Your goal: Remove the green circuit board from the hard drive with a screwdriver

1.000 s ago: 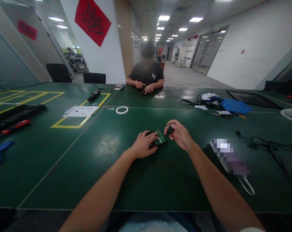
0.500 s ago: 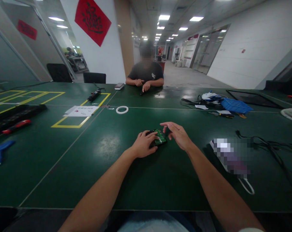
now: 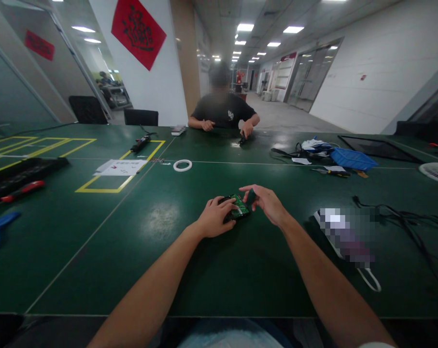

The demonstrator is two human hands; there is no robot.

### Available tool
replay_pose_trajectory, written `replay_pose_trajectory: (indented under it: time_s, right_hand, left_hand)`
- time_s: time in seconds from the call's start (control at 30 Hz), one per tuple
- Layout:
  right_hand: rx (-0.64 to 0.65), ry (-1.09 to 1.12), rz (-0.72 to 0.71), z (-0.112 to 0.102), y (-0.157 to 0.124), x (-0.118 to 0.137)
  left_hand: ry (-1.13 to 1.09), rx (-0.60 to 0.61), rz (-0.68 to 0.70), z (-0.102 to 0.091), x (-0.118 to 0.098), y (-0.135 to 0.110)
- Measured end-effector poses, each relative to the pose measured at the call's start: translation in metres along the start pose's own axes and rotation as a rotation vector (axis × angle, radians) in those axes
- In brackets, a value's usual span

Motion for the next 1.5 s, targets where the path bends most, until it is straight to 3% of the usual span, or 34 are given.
replay_pose_trajectory:
  time_s: [0.23,0.6,0.93,1.03,1.23,1.5]
  right_hand:
    - [0.014,0.038,-0.011,0.006,-0.002,0.002]
    - [-0.007,0.232,0.012,-0.002,-0.001,0.003]
    - [-0.032,0.232,-0.008,-0.002,-0.001,0.001]
    - [-0.056,0.183,-0.003,-0.003,-0.001,0.003]
    - [-0.211,-0.133,-0.047,-0.017,-0.001,0.006]
    - [-0.021,0.052,0.065,-0.010,-0.004,0.009]
  left_hand:
    - [-0.012,0.005,-0.012,0.000,0.000,0.001]
    - [-0.011,0.001,-0.007,0.001,0.001,0.000]
    - [-0.008,0.000,-0.010,0.001,0.000,0.000]
    - [-0.018,0.002,-0.017,0.000,0.000,0.000]
    - [-0.028,0.003,-0.010,-0.002,-0.002,-0.002]
    - [-0.018,-0.003,-0.011,0.000,0.000,-0.001]
Point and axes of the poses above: each hand's wrist, its own y-axis towards the middle knuckle, its own z-axis out of the palm, x = y × z, the point moved 3 cm from there along y, towards the middle knuckle, and after that the axes turned 14 degrees about -y, right-handed, at the moved point
